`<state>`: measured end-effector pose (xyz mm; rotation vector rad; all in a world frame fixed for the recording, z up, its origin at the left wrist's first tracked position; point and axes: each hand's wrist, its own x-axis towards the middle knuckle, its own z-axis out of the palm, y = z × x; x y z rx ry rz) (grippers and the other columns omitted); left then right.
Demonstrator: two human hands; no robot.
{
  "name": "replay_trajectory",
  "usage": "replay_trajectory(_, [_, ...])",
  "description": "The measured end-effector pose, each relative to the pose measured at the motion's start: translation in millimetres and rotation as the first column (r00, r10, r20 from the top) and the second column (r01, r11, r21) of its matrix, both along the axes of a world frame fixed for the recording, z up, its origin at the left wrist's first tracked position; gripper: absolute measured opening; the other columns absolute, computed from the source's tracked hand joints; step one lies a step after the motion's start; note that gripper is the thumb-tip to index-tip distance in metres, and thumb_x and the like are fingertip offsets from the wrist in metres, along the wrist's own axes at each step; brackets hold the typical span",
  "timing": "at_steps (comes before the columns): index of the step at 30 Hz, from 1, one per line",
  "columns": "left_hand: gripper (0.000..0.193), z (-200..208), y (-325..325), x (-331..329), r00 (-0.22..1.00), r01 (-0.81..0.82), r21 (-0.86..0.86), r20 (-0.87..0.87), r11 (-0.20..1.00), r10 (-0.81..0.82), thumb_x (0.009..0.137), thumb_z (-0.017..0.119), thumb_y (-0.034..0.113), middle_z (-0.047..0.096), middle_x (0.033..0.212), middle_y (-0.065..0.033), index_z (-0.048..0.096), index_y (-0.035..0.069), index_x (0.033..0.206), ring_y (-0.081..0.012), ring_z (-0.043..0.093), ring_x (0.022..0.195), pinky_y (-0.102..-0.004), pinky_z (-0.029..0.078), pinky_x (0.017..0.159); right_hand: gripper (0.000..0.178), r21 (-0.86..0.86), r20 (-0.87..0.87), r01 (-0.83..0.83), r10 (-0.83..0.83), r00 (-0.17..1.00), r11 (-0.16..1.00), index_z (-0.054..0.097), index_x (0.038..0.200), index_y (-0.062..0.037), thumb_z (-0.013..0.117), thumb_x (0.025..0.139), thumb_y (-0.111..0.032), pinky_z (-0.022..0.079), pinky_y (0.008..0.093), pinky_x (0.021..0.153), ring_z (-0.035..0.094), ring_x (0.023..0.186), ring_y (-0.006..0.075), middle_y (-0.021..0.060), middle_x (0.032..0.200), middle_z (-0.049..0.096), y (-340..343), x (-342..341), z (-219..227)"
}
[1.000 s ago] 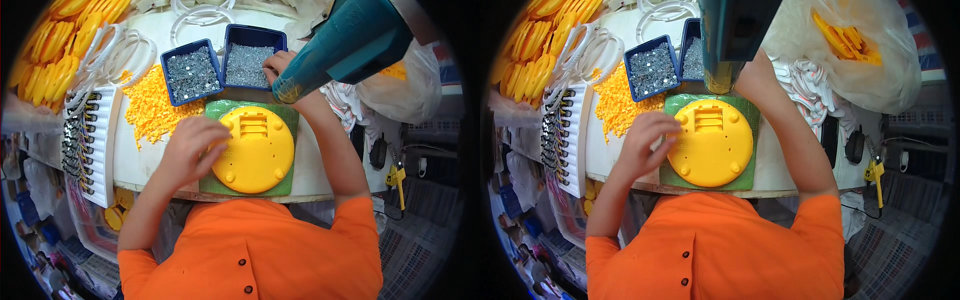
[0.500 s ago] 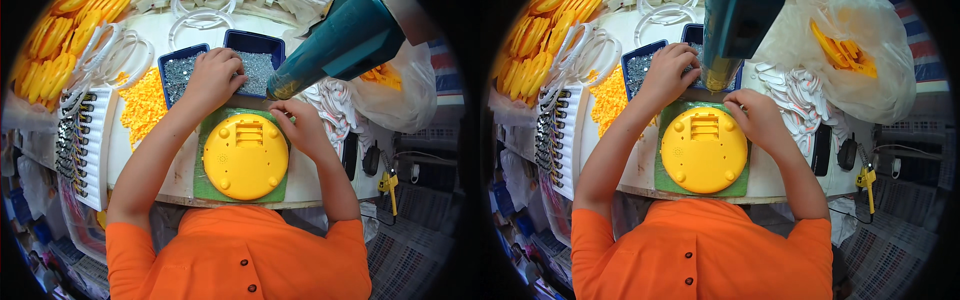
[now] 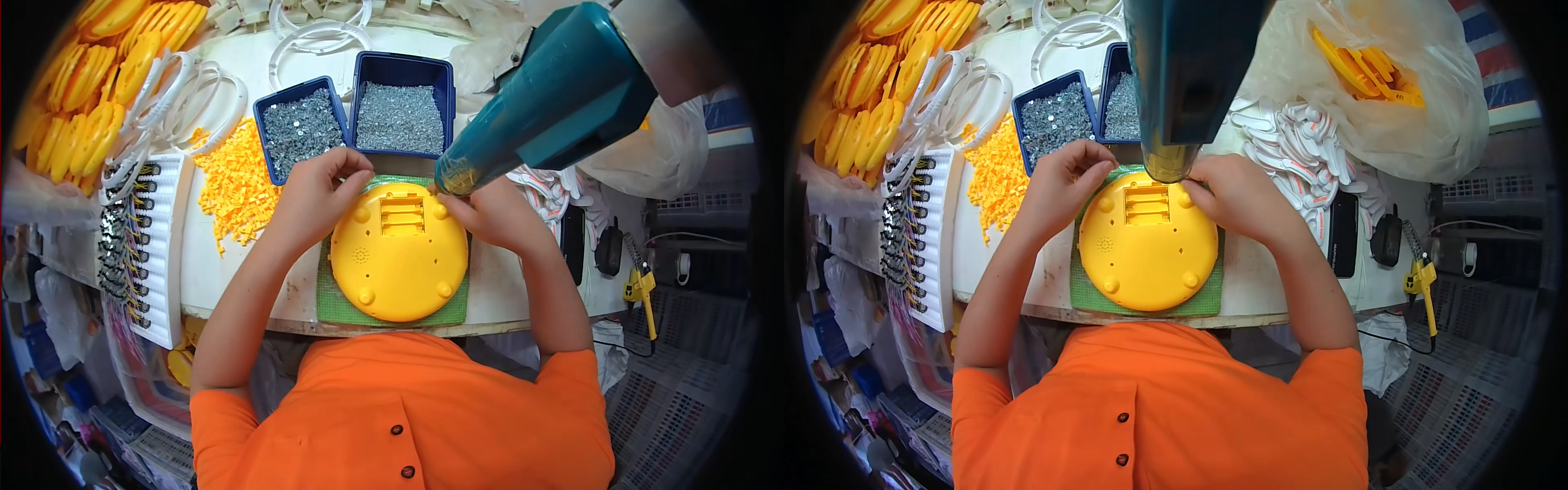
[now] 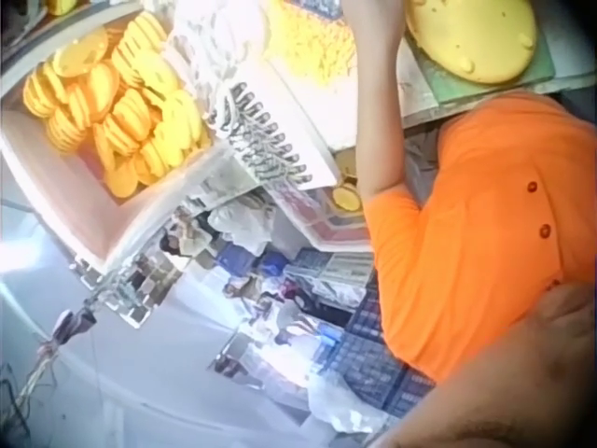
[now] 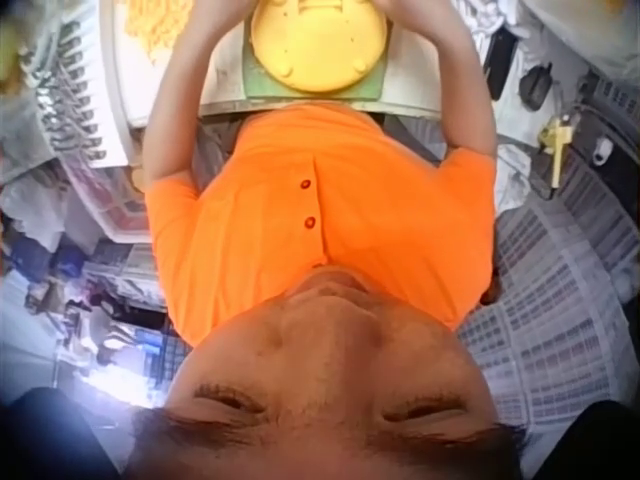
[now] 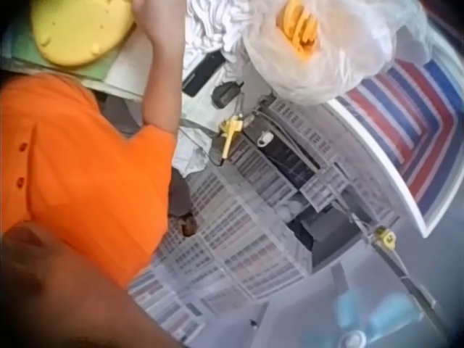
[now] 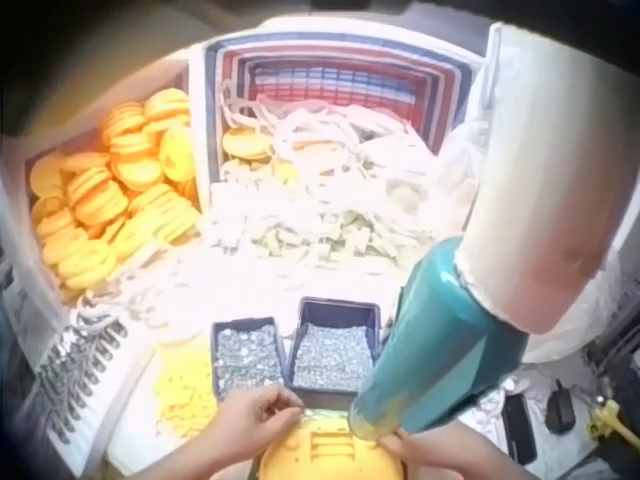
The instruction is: Assembling yellow circular toy components using a power screwdriver and glue.
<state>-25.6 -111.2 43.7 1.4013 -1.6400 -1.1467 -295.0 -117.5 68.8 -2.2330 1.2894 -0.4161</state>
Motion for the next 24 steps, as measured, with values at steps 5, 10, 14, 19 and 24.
replay_trajectory(5, [0.017,5.7,4.4,4.7,0.974,0.132,0.089,0.173,0.987,-0.146,0.097,0.070,0.014,0.072,0.081,-0.0058,0.073,-0.002,0.101,-0.0092,0.065,0.072,-0.0267,0.054,0.068,0.019,0.054,-0.011,-0.036,0.037,0.999,0.998,0.071,0.093,-0.0006,0.063,0.089,-0.018,0.054,0.0459,0.075,0.068,0.086,0.0395,0.0203,0.092,0.070,-1.7,-4.8,4.7])
replay_trajectory(10, [0.018,6.6,7.2,7.6,0.956,0.123,0.012,0.268,0.992,-0.122,0.096,0.070,0.013,0.074,0.084,-0.0101,0.073,-0.002,0.103,-0.0137,0.069,0.073,-0.0283,0.055,0.070,0.017,-0.132,0.058,0.014,-0.006,0.998,0.991,0.068,0.090,-0.0009,0.062,0.088,-0.016,0.054,0.0463,0.077,0.067,0.086,0.0397,0.0196,0.088,0.068,-29.4,10.1,-4.7])
replay_trajectory(14, [0.018,0.8,6.5,9.8,0.945,0.151,-0.042,0.298,0.988,-0.132,0.095,0.070,0.013,0.075,0.085,-0.0122,0.074,-0.002,0.104,-0.0158,0.071,0.074,-0.0286,0.056,0.070,0.015,-0.285,0.217,0.043,0.021,0.976,0.958,0.070,0.097,-0.0050,0.064,0.088,-0.015,0.055,0.0438,0.082,0.065,0.099,0.0334,0.0133,0.095,0.066,-71.3,26.9,-29.7])
replay_trajectory(19, [0.016,0.0,7.7,11.4,0.907,0.242,-0.138,0.385,0.960,-0.173,0.093,0.070,0.007,0.075,0.095,-0.0132,0.074,0.000,0.107,-0.0225,0.073,0.081,-0.0315,0.058,0.074,0.015,-0.442,0.029,0.010,0.003,1.000,0.897,0.071,0.094,-0.0076,0.073,0.085,-0.020,0.054,0.0396,0.085,0.064,0.096,0.0281,0.0083,0.096,0.067,-86.0,41.1,-42.9])
replay_trajectory(24, [0.024,4.1,14.6,22.5,0.854,0.421,-0.279,0.443,0.863,-0.273,0.092,0.065,-0.003,0.072,0.115,-0.0151,0.071,0.001,0.115,-0.0320,0.072,0.099,-0.0353,0.058,0.084,0.012,-0.477,0.034,0.108,-0.104,0.994,0.872,0.072,0.088,-0.0087,0.070,0.088,-0.020,0.055,0.0412,0.082,0.064,0.094,0.0289,0.0086,0.092,0.067,-76.7,43.0,-28.7])
